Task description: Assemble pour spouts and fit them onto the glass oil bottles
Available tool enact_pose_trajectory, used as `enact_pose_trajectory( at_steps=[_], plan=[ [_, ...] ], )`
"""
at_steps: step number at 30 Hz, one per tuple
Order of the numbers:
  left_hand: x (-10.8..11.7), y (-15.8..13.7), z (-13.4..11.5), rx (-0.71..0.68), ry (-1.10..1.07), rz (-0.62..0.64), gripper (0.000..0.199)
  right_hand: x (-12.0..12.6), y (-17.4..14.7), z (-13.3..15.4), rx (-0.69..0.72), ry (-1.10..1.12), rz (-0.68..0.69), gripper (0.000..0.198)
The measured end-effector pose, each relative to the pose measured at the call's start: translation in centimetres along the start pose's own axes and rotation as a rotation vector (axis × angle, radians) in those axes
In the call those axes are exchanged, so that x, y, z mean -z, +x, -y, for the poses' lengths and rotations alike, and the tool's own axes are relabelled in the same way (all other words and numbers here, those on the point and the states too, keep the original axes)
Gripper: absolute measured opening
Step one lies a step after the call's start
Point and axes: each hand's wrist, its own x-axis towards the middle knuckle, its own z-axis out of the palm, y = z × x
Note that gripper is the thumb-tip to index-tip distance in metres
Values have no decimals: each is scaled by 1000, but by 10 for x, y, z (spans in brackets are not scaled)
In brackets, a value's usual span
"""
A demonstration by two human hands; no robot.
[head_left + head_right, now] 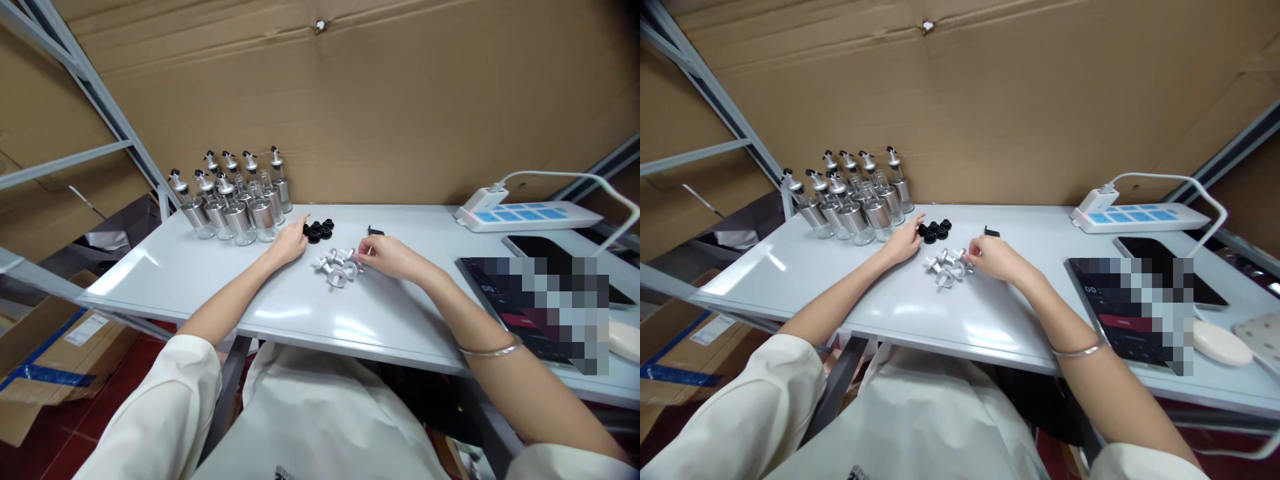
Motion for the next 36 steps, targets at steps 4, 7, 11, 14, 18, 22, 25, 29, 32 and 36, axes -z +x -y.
enact_pose_trajectory(
  at_steps=[4, 7, 11, 14, 18, 22, 25, 29, 32, 36],
  plan=[
    [-1, -1, -2, -115, -45, 31, 64, -3, 0, -6, 23, 38, -53, 18],
    [-5, -1, 0, -139, -86, 17, 60, -6, 0, -9, 52, 64, 5, 36],
    [-10, 1, 0, -114, -120, -7, 49, -10, -1, -6, 111, 75, 108, 40],
    [-9, 2, -2, -153, -126, 7, 44, -12, -1, -4, 167, 133, 181, 38],
    [9, -1, -6, -144, -102, 30, 38, -12, -1, -5, 163, 172, 193, 39],
    [27, -9, -19, -125, -306, 133, 41, 0, -3, -6, 106, 159, 189, 44],
    [26, -17, -33, -195, -509, 377, 65, 13, -9, -2, 51, 236, 379, 49],
    [17, -25, -47, -315, -457, 467, 89, 20, -14, 3, 1, 395, 507, 45],
    [15, -27, -50, -386, -385, 449, 82, 17, -14, 3, 18, 448, 502, 39],
    [19, -28, -48, -423, -349, 446, 72, 15, -12, 1, 76, 478, 519, 35]
  ],
)
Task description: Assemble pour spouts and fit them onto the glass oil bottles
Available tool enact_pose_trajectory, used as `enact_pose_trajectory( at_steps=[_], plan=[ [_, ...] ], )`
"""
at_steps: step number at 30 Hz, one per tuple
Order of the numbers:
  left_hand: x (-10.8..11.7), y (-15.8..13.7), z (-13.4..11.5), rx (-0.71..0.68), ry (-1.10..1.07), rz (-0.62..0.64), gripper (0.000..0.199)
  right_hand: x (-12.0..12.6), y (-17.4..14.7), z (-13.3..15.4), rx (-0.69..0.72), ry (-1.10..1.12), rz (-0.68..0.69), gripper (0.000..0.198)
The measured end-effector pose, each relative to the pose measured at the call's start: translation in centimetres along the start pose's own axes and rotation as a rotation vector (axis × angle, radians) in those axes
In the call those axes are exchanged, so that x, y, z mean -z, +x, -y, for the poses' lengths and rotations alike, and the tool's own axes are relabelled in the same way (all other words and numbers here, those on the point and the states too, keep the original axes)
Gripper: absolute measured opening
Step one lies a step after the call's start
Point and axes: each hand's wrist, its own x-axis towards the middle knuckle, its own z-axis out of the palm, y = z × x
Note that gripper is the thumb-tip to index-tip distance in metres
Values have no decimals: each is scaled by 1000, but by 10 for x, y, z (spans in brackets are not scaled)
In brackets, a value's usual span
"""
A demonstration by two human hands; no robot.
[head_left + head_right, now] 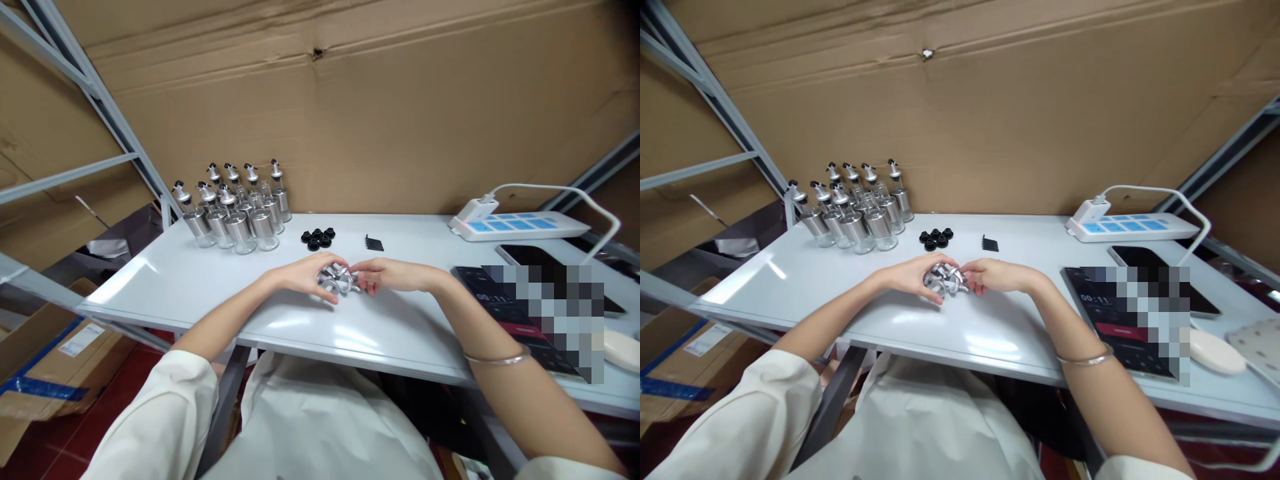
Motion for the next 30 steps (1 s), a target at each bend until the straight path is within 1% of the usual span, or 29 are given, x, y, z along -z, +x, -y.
enact_pose_trajectory(
  at_steps=[2, 3, 5, 6, 8, 10, 11, 12, 13, 14, 15, 18, 21, 24, 26, 30],
  plan=[
    [2, -2, 0, -16, 47, -34, 70, 1, 0, -1, 12, -9, 2, 37],
    [3, -3, 1, -36, 93, -71, 67, 1, 1, -1, 10, -22, -8, 38],
    [7, -4, 2, -109, 214, -210, 57, 1, 1, -1, -12, -63, -68, 40],
    [11, -5, 4, -158, 275, -319, 51, 1, 1, -1, -29, -85, -115, 42],
    [22, -7, 11, -246, 363, -618, 37, 2, 1, 0, -52, -111, -219, 44],
    [38, -12, 23, -264, 408, -1004, 30, 2, 2, 1, -40, -107, -308, 44],
    [46, -15, 30, -233, 425, -1200, 29, 2, 2, 2, -25, -102, -346, 43],
    [55, -20, 39, -173, 447, -1377, 30, 2, 2, 2, -11, -100, -380, 42],
    [64, -25, 49, -94, 457, -1523, 31, 2, 2, 3, 4, -99, -409, 41],
    [72, -31, 58, -24, 461, -1625, 32, 2, 3, 3, 21, -96, -433, 40],
    [79, -37, 67, 34, 463, -1692, 32, 2, 3, 4, 43, -86, -454, 39],
    [93, -54, 90, 192, 380, -1734, 32, 0, 4, 6, 124, -21, -524, 38],
    [98, -63, 105, 271, 269, -1677, 34, -1, 3, 8, 196, 31, -634, 40],
    [98, -64, 116, 248, 239, -1627, 35, 0, 3, 8, 244, 38, -749, 41],
    [97, -62, 122, 228, 192, -1595, 40, 1, 3, 7, 267, 26, -815, 40],
    [96, -61, 130, 228, -29, -1483, 55, 2, 4, 4, 278, -42, -898, 39]
  ],
)
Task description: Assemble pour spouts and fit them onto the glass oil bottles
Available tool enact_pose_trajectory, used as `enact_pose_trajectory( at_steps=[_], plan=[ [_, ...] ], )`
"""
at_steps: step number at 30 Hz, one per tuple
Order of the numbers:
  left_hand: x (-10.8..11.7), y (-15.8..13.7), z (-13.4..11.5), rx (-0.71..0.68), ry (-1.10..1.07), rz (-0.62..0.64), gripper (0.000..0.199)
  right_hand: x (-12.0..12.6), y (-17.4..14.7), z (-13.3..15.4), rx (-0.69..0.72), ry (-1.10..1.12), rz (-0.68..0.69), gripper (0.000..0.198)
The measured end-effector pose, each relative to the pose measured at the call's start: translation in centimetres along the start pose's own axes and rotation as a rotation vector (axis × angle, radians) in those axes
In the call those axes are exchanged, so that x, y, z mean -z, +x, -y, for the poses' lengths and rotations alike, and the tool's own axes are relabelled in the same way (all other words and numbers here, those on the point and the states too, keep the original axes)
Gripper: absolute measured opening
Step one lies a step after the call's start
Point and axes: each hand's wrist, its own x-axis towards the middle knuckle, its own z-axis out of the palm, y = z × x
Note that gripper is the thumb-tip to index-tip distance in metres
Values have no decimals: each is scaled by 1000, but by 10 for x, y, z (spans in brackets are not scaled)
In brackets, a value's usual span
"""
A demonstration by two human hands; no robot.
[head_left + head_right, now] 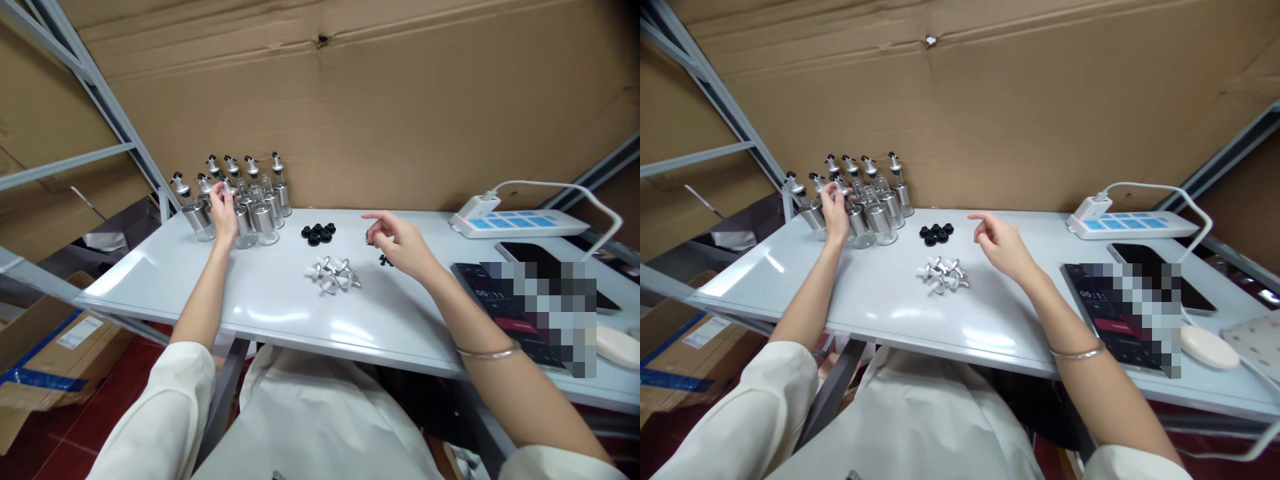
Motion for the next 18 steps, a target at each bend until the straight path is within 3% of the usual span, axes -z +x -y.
enact_pose_trajectory(
  at_steps=[3, 11, 18],
  plan=[
    [0, 2, 2, 43, -4, 45, 60, 0, 0, -1, 4, 30, 26, 40],
    [-1, 18, 8, 2, 5, 130, 68, 1, -1, 7, -17, 111, 57, 39],
    [-14, 6, 0, -34, 208, -15, 69, 0, -2, 8, -28, 26, 83, 43]
  ],
)
